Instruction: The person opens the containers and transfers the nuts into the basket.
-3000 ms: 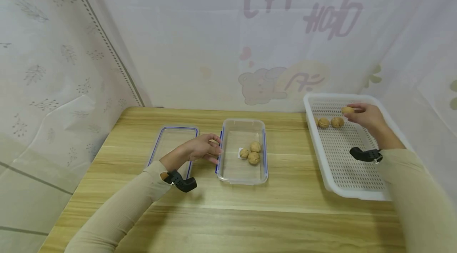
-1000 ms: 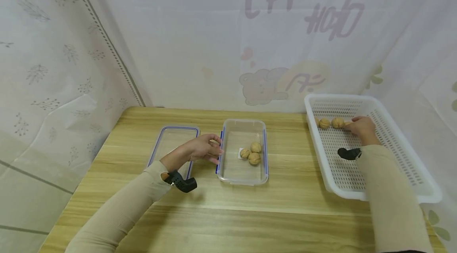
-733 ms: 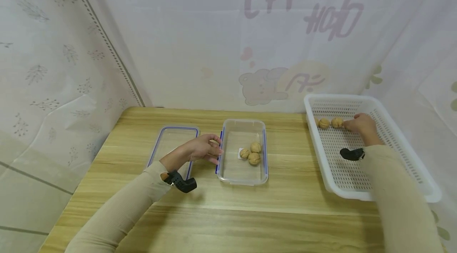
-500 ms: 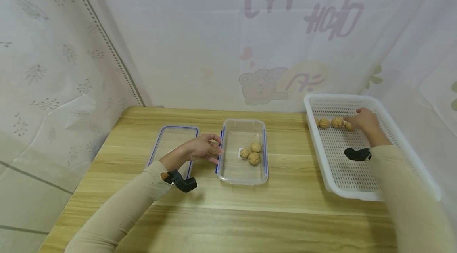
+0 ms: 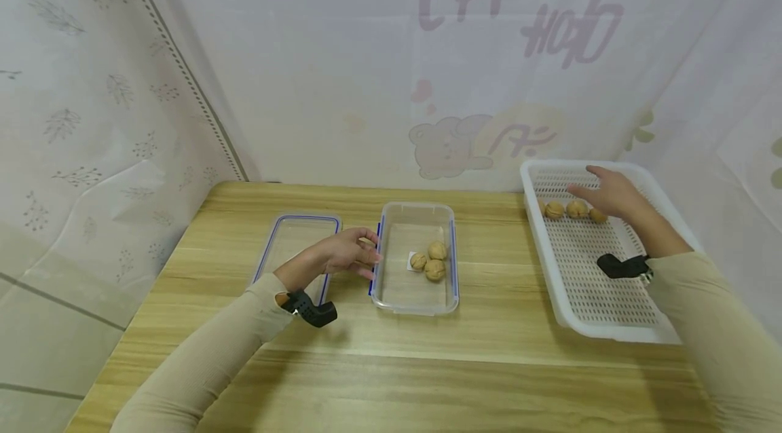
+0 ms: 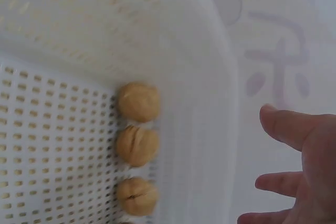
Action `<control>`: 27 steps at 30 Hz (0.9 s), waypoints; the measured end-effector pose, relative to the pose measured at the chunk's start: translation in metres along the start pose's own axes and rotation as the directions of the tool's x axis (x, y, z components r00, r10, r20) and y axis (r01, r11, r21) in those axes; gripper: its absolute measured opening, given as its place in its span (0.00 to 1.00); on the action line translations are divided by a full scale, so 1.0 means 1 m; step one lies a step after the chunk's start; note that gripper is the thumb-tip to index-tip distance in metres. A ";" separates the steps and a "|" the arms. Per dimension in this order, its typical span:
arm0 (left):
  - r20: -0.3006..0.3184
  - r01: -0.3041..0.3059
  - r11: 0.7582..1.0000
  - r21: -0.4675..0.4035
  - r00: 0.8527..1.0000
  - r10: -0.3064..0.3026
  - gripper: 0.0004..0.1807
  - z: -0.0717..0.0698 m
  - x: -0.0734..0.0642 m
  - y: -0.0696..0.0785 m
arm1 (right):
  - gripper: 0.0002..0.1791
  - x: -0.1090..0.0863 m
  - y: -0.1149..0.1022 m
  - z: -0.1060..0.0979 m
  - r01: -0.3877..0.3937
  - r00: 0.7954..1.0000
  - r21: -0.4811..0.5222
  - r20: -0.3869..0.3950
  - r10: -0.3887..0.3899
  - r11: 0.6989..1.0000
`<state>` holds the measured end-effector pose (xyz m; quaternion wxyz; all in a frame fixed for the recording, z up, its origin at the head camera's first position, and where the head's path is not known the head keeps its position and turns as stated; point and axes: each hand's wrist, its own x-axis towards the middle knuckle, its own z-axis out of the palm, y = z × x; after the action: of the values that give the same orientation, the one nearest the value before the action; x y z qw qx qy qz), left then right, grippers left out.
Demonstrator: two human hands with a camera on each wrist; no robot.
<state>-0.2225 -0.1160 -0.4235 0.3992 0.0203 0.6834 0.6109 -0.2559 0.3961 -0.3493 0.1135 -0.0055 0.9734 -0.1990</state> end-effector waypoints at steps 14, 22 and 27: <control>-0.012 0.000 1.000 0.001 1.000 0.000 0.23 0.001 -0.001 0.000 | 0.48 -0.010 -0.058 0.008 0.183 0.983 0.024 0.029 -0.183 0.983; -0.014 0.001 1.000 0.005 1.000 -0.001 0.23 0.001 -0.001 0.001 | 0.43 -0.013 -0.090 0.017 0.332 0.943 0.049 -0.019 -0.331 0.942; -0.008 -0.004 1.000 0.013 1.000 0.004 0.22 0.000 -0.001 0.000 | 0.41 -0.014 -0.109 0.026 0.377 0.925 0.090 0.005 -0.379 0.922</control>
<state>-0.2215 -0.1162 -0.4229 0.3951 0.0217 0.6888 0.6074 -0.2406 0.2865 -0.3272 0.0841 -0.1903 0.9430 -0.2596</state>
